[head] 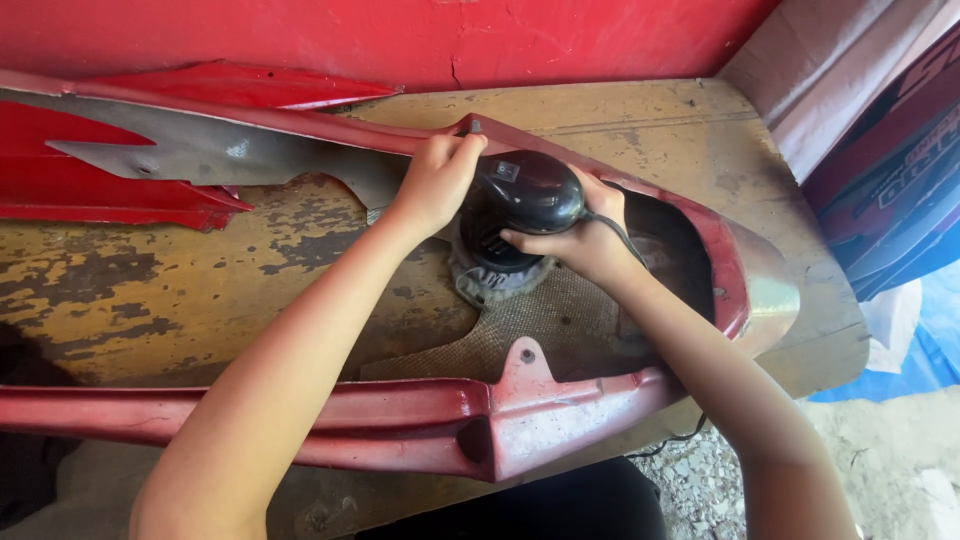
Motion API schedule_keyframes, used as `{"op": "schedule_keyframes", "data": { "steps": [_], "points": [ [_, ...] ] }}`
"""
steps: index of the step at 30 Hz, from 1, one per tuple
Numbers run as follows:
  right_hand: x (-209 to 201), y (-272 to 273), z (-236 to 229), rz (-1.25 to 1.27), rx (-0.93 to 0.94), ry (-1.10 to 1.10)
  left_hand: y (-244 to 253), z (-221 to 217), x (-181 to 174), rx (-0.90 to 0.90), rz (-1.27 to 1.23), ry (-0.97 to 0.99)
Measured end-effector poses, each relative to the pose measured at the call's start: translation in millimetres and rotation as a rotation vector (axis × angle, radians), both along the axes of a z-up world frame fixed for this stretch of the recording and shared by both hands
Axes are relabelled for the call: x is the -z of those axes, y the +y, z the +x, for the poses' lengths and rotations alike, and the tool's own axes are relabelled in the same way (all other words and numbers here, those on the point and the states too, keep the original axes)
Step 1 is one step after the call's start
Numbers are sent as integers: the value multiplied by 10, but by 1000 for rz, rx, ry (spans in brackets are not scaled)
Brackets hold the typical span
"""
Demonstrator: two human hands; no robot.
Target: The person uses a handheld electric polisher with a brush attachment to polish the surface of a red motorcycle part resting on a wooden workbench. They move the tool across the curved edges and flat surfaces of the part.
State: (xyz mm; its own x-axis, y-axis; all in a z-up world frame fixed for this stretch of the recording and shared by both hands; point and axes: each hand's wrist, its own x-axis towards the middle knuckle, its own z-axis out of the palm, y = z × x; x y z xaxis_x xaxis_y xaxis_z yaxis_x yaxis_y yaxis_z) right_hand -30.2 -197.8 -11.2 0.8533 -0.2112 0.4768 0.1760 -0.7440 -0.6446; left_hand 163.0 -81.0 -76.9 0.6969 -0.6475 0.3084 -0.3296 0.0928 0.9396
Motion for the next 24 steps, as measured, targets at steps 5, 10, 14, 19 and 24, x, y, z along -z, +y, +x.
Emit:
{"op": "schedule_keyframes", "data": {
  "steps": [5, 10, 14, 19, 24],
  "points": [
    [-109, 84, -118, -48, 20, 20, -32, -47, 32, 83, 5, 47],
    [-148, 14, -254, -9, 32, 97, -18, -229, -89, 163, -31, 18],
    [-84, -116, -220, -10, 38, 54, -93, -272, -81, 147, -92, -83],
    [-89, -225, -208, 4, 47, 52, -229, -237, 10, 73, -30, -70],
    [-219, -279, -437, -15, 46, 129, -243, -440, -58, 148, 21, -35]
  ]
}}
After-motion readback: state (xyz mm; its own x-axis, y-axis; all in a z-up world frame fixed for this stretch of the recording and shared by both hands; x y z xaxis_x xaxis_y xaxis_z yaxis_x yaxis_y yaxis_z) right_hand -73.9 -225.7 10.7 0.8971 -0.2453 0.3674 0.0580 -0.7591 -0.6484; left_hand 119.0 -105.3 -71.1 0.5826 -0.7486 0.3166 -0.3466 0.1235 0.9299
